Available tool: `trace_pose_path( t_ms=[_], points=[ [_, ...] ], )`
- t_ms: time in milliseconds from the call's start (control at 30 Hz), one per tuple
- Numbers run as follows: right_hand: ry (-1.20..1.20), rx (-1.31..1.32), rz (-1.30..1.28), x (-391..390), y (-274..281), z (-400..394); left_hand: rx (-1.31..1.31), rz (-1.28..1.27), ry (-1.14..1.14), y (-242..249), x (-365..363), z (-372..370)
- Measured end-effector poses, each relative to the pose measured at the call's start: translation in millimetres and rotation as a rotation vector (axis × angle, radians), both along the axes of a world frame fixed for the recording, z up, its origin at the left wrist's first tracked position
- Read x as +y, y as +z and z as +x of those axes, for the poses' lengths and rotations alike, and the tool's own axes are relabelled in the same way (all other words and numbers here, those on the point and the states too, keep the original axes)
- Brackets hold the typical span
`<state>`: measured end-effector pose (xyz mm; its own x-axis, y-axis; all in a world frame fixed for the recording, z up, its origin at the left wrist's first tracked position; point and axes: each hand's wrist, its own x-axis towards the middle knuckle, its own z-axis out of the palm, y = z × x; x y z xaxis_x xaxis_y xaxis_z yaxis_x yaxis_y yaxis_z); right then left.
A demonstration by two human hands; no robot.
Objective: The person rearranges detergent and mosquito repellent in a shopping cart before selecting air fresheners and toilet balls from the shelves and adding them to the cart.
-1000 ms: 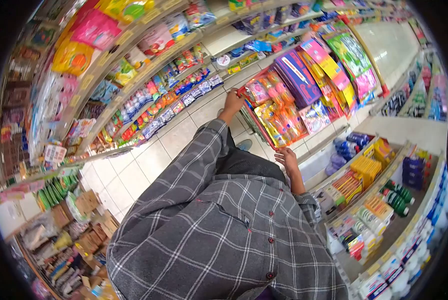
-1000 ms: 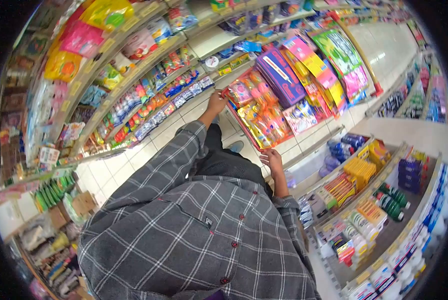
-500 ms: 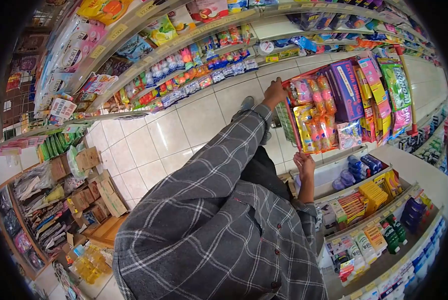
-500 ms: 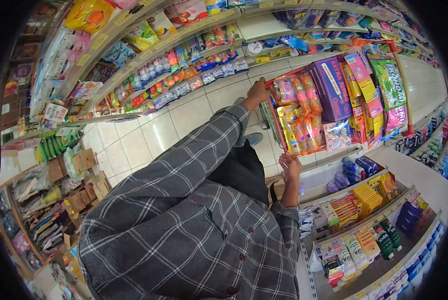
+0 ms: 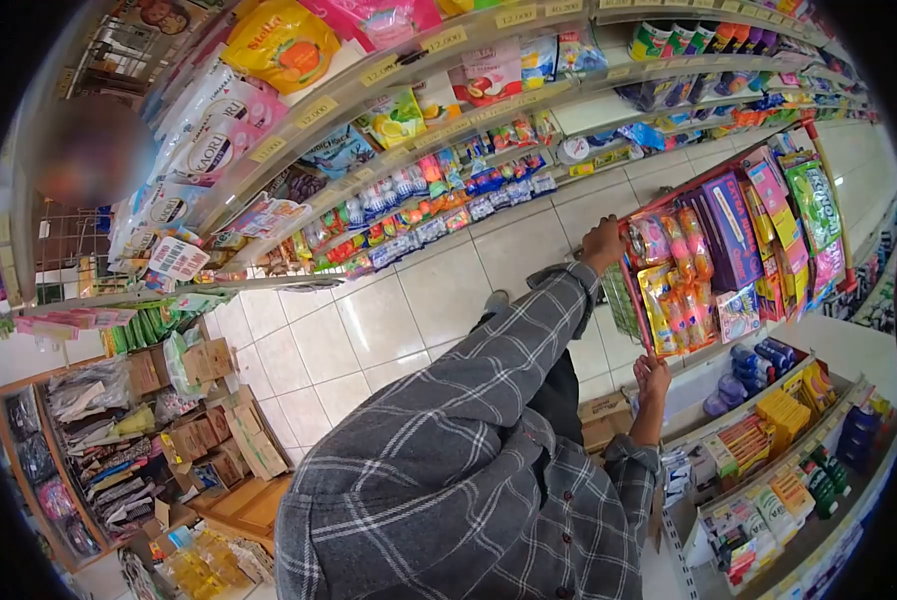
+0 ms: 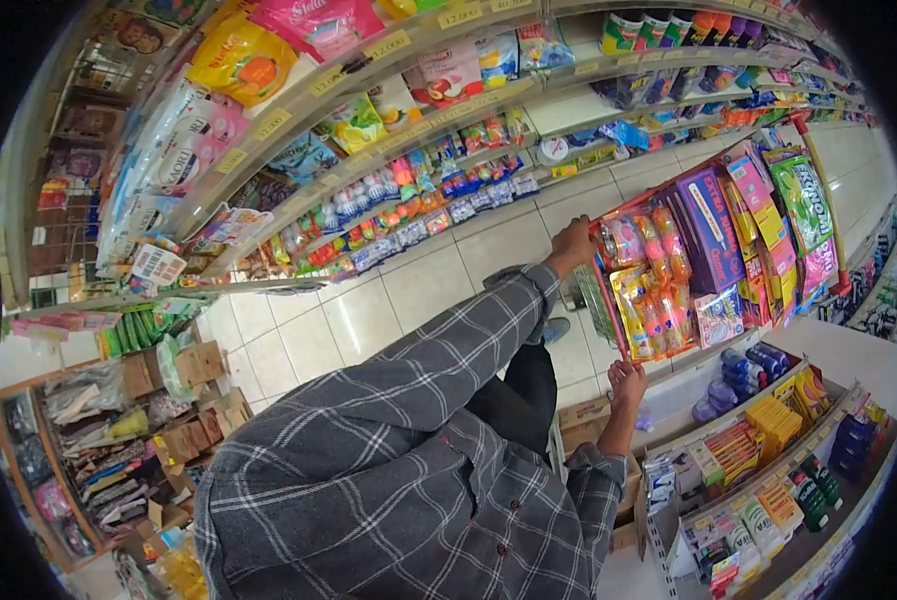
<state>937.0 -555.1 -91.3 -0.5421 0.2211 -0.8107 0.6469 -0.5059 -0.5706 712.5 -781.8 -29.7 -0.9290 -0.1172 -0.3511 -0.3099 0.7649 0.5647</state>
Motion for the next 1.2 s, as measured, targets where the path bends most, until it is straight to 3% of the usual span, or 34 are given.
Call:
trace_pose_path(
  t_ms=[167,500,600,733,833,933,1200],
  points=[
    [-0.070,-0.074,0.096,-11.2,0.2,15.5,-0.012,0.013,-0.065,2.5,-13.4,16.4],
    [-0.049,0.042,0.081,-45.8,-20.3,65.0,0.049,0.015,-0.143,6.3,-60.6,50.1],
    [-0.050,0.024,0.091,-64.7,-14.5,79.3,-0.072,0.057,-0.168,8.3,-78.1,59.7],
    [-0.006,-0.050,0.387,-88.8,-4.1,92.4,-0.112,0.008,-0.190,17.1,-94.4,69.4],
    [-0.020,-0.056,0.542,-104.8,-18.5,106.9,-0.032,-0.068,-0.134,-19.4,-100.0,75.1],
    [0.003,-0.088,0.509,-111.5,4.0,102.5,-0.111,-0.085,-0.170,29.8,-104.3,77.8],
    [0.035,-0.162,0.678,-132.7,23.8,99.7,-0.102,-0.194,-0.283,40.1,-119.7,62.7]
  ],
)
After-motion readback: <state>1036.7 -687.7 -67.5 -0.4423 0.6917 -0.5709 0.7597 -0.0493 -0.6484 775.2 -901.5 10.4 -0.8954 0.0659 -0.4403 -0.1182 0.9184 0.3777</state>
